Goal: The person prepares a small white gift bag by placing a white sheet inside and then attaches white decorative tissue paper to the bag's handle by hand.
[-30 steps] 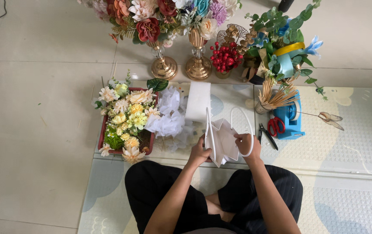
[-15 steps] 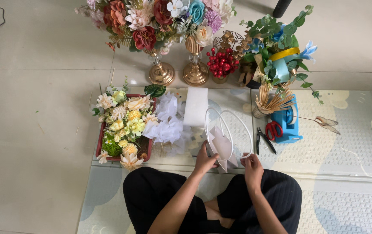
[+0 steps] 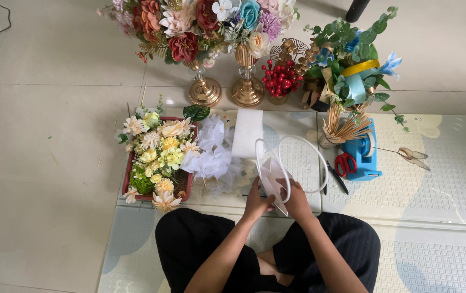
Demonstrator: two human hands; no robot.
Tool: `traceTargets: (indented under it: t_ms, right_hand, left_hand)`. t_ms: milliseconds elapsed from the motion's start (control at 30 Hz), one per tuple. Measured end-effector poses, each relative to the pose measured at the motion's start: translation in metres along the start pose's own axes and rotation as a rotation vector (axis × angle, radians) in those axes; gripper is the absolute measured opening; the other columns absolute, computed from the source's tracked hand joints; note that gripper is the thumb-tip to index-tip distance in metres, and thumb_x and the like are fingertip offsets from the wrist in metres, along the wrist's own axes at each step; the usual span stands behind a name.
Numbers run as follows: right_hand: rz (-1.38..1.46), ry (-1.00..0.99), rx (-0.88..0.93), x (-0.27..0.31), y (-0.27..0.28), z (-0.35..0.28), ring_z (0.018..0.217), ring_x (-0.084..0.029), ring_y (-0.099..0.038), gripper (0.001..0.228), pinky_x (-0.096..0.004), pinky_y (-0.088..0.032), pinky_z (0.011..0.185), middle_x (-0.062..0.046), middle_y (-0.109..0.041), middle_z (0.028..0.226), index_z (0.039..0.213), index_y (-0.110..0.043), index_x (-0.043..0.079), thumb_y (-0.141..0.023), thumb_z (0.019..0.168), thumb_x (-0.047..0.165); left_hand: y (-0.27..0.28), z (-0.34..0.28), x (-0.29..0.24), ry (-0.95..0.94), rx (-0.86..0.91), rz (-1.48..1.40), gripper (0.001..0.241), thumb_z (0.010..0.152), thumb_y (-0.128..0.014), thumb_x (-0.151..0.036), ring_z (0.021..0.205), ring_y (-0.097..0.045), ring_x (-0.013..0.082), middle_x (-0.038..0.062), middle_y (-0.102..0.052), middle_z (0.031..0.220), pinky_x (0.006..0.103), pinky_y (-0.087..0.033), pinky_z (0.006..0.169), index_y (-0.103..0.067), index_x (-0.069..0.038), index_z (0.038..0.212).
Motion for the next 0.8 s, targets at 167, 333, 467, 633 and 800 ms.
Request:
traceTargets:
  t_ms: [167,333,467,633,800]
  right_hand:
    - [-0.040,-0.109,0.243,-0.038,-0.051,0.028,0.093,-0.030,-0.061,0.026,-0.041,-0.048,0.082,-0.009,-0.065,0.092,0.104,-0.058,0.012,-0.048,0.081,0.015]
    - [-0.334,-0.183,0.404,-0.071,-0.096,0.042,0.100,-0.026,-0.059,0.018,-0.034,-0.046,0.087,-0.007,-0.063,0.098,0.097,-0.058,0.018,-0.046,0.083,0.018]
    - [-0.342,-0.289,0.438,-0.063,-0.085,0.038,0.098,-0.030,-0.059,0.015,-0.037,-0.048,0.083,-0.011,-0.061,0.101,0.095,-0.055,0.013,-0.042,0.086,0.014]
    - [-0.385,-0.367,0.418,-0.118,-0.128,0.061,0.086,-0.034,-0.062,0.021,-0.045,-0.052,0.067,-0.011,-0.057,0.099,0.098,-0.052,0.016,-0.045,0.079,0.024]
    - [-0.513,-0.292,0.332,-0.096,-0.101,0.071,0.079,-0.030,-0.065,0.020,-0.041,-0.053,0.063,-0.010,-0.065,0.082,0.084,-0.063,0.011,-0.044,0.083,0.018]
  left_hand:
    - [0.004,-0.002,-0.023,-0.018,-0.015,0.222,0.093,0.069,-0.065,-0.018,0.086,-0.050,0.0362,0.029,-0.024,0.132,0.0402,-0.046,0.074,-0.006,-0.013,0.140]
    - [0.022,0.022,-0.036,-0.102,-0.098,0.232,0.094,0.067,-0.064,-0.016,0.105,-0.049,0.0455,0.028,-0.018,0.136,0.0448,-0.051,0.080,-0.007,-0.017,0.141]
    - [0.028,0.062,-0.014,-0.408,-0.135,0.399,0.073,0.061,-0.063,-0.017,0.104,-0.047,0.0451,0.022,-0.038,0.121,0.0496,-0.045,0.085,-0.035,-0.007,0.127]
    - [0.034,0.073,0.008,-0.456,-0.211,0.501,0.055,0.056,-0.065,-0.022,0.096,-0.054,0.0328,0.011,-0.051,0.100,0.0404,-0.048,0.081,-0.051,-0.011,0.108]
    - [0.035,0.051,0.010,-0.390,-0.132,0.582,0.045,0.063,-0.064,-0.024,0.096,-0.057,0.0271,0.007,-0.055,0.096,0.0364,-0.046,0.082,-0.052,-0.015,0.105]
Point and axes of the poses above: each hand's wrist, its own z-axis towards the middle knuckle, its own y-axis out of the back of the hand, x = y × z, the point moved 9 cm from there along z, towards the middle knuckle
